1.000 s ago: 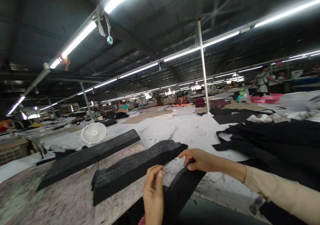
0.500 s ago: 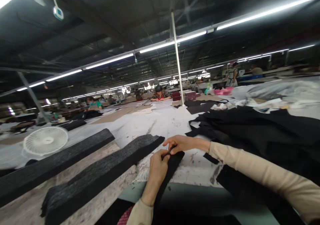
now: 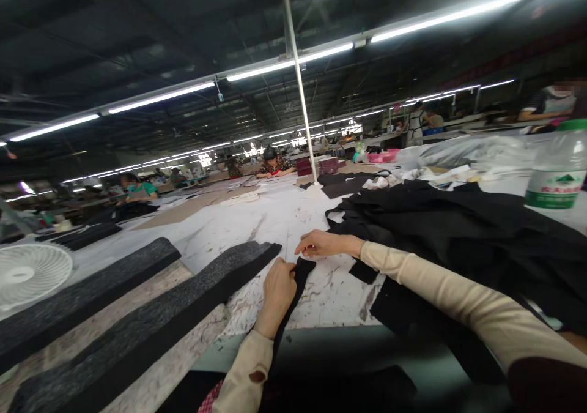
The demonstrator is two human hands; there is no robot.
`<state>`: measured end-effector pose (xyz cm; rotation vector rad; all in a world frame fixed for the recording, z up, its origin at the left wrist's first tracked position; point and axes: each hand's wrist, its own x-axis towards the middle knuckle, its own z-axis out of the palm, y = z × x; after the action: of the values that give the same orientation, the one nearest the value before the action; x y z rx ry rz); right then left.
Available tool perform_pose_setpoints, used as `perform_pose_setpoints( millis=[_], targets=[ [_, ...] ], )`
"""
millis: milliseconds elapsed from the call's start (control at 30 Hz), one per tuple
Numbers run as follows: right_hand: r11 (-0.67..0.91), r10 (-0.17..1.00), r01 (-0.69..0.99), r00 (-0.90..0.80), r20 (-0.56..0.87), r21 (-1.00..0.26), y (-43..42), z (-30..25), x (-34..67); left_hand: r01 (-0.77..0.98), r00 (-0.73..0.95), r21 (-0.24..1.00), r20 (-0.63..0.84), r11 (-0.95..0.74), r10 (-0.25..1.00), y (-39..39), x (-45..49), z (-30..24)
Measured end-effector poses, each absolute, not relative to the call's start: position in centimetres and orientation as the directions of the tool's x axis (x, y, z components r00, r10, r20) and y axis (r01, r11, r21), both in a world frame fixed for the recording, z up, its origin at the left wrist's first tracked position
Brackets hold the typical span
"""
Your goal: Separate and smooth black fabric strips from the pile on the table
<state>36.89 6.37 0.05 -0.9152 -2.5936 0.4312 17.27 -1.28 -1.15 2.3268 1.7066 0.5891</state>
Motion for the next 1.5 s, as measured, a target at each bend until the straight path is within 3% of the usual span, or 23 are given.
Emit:
perform_pose_setpoints(
  millis=[133,533,833,1167,1267,1333,1500],
  targets=[
    [0.798,0.602,0.566,-0.765,0.227,-0.208,6.3,0.4,35.7,0.876,0.268,0.36,0.19,-0.321,0.945,-0.8,17.0,-1.1],
    [0.827,0.56,0.555,-0.803,0.203,-0.084,5.9,0.6,35.3,0.848,0.287,0.392,0.222,-0.355,0.932,-0.6,16.8,-1.3],
    [0.778,0.491,0.548,-0.836,0.247,0.309,4.9,-0.9,35.0,0.796,0.278,0.476,0.259,-0.373,0.925,-1.0,15.6,-1.2],
    [0.771,0.396,0.442,-0.896,0.198,0.458,4.2,-0.9,36.0,0.85,0.326,0.326,0.291,-0.414,0.899,-2.5,16.0,-1.6],
    [0.777,0.381,0.426,-0.904,0.191,0.464,4.1,-1.0,36.6,0.885,0.346,0.216,0.285,-0.412,0.894,-3.1,16.0,-1.5],
    [0.77,0.431,0.476,-0.879,0.203,0.425,4.2,-1.0,36.9,0.906,0.35,0.146,0.27,-0.397,0.897,-3.3,16.2,-1.4],
    [0.728,0.598,0.667,-0.731,0.33,0.159,4.6,0.0,36.8,0.914,0.339,0.144,0.237,-0.378,0.911,-2.2,17.4,-0.8]
  ],
)
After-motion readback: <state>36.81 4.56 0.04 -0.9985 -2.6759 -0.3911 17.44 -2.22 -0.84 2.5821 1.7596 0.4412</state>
